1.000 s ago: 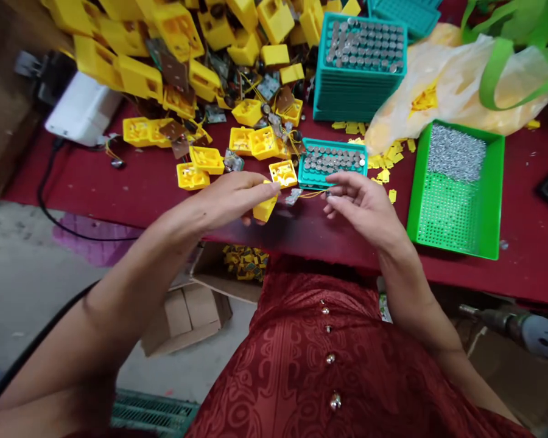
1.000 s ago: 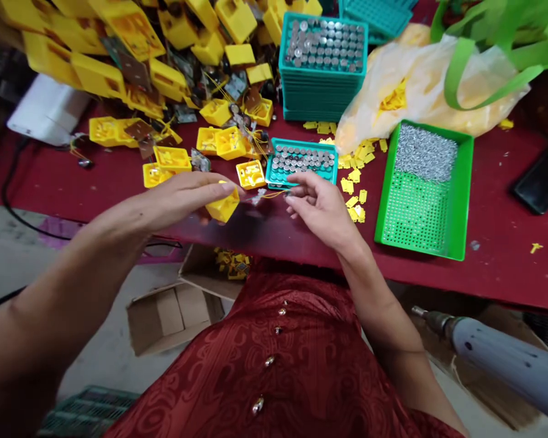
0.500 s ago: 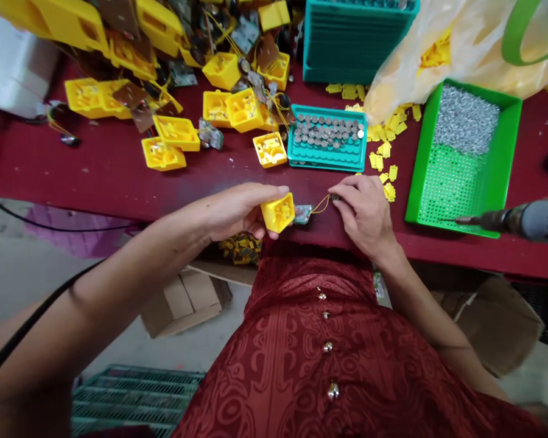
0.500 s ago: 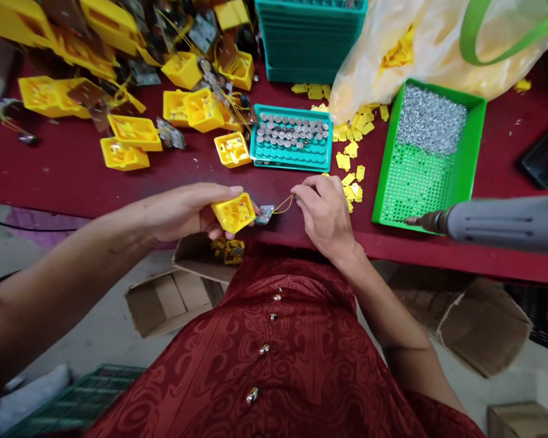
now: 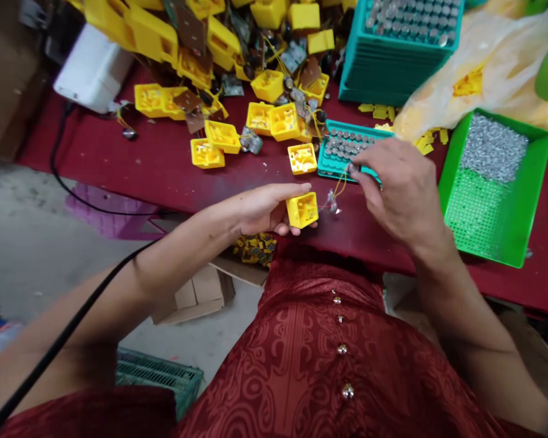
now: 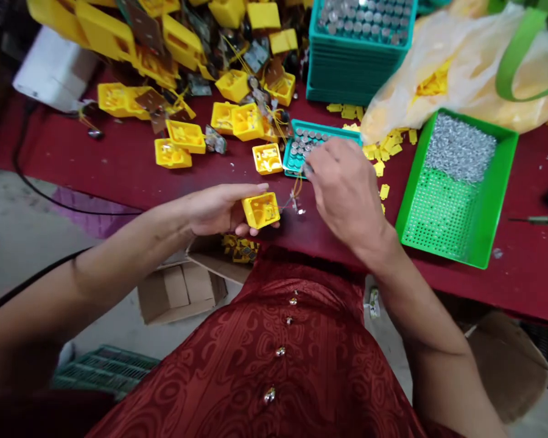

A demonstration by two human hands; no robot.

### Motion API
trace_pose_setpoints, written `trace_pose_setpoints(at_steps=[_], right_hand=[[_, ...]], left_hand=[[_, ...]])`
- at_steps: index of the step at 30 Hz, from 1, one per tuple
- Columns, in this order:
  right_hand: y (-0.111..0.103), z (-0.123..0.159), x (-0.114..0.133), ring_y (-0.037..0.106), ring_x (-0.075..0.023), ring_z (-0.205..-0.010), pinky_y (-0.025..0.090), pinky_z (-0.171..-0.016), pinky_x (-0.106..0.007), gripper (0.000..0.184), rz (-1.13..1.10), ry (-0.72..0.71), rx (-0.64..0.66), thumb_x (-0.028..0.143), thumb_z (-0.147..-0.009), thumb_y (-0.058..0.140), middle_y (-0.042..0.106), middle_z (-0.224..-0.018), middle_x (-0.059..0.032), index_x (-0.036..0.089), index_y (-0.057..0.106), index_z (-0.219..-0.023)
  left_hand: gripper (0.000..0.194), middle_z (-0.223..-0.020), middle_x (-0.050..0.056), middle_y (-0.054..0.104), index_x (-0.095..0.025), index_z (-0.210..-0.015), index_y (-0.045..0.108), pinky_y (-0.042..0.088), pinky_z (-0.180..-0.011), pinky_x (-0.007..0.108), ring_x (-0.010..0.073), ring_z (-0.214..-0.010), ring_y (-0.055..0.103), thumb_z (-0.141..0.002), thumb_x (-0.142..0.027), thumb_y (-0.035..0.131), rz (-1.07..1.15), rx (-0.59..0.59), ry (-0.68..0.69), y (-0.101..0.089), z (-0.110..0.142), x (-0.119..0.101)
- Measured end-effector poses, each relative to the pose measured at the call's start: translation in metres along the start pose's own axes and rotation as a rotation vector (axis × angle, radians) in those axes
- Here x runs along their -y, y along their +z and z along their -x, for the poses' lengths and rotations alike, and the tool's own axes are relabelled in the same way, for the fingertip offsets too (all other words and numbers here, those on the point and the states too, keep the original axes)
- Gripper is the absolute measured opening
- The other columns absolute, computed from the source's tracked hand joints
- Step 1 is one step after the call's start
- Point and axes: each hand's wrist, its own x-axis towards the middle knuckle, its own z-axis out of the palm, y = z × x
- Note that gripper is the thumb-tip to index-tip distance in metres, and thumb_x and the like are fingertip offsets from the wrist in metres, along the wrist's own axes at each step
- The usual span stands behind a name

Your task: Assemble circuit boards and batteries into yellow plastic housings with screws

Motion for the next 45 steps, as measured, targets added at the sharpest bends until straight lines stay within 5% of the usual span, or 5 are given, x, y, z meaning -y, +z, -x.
trace_pose_setpoints(at_steps=[7,14,19,31,45], right_hand=[[-0.041,-0.083,0.066,0.064,-0.0333,-0.125,0.057,-0.102,-0.048,0.031,0.206,-0.175,0.291,0.012,-0.102,0.044,0.069,-0.129,-0.0174,0.019,0.07,-0.118],[-0.005,-0.04,0.037,0.071,-0.0217,-0.088,0.059,-0.088,-0.043,0.007,-0.428,0.066,-0.019,0.019,-0.089,0.072,0.076,-0.095,-0.0075,0.018,0.076,-0.094],[0.011,-0.006,0.037,0.069,-0.0119,-0.077,0.06,-0.076,-0.028,0.008,-0.97,0.219,0.036,0.026,-0.085,0.078,0.077,-0.089,-0.0009,0.02,0.078,-0.091],[0.019,0.02,0.033,0.066,-0.0112,-0.079,0.052,-0.076,-0.026,0.007,-0.763,0.227,-0.037,0.017,-0.084,0.078,0.076,-0.087,-0.0002,0.019,0.08,-0.091],[0.003,0.032,0.031,0.07,-0.0218,-0.091,0.057,-0.087,-0.039,0.006,-0.433,0.173,0.054,0.022,-0.092,0.069,0.077,-0.094,-0.0044,0.022,0.074,-0.089]], left_hand=[[0.034,-0.093,0.018,0.084,-0.01,-0.102,0.077,0.056,-0.051,0.018,0.0163,-0.061,0.076,-0.093,-0.042,0.069,0.388,0.209,0.133,-0.022,0.004,0.012],[0.034,-0.099,0.011,0.082,-0.012,-0.122,0.075,0.065,-0.065,0.023,0.0194,-0.081,0.081,-0.1,-0.034,0.062,0.616,0.128,0.428,-0.01,0.001,0.027],[0.032,-0.118,0.007,0.079,-0.019,-0.127,0.076,0.067,-0.075,0.026,0.0169,-0.093,0.077,-0.096,-0.028,0.072,0.513,0.023,0.623,0.008,-0.004,0.037],[0.043,-0.11,0.004,0.079,-0.02,-0.115,0.078,0.059,-0.083,0.021,0.012,-0.091,0.073,-0.082,-0.042,0.093,0.282,-0.052,0.727,0.025,-0.013,0.047],[0.051,-0.119,0.008,0.078,-0.018,-0.122,0.073,0.059,-0.094,0.031,0.0226,-0.108,0.074,-0.081,-0.045,0.088,0.166,-0.121,0.667,0.052,-0.01,0.046]])
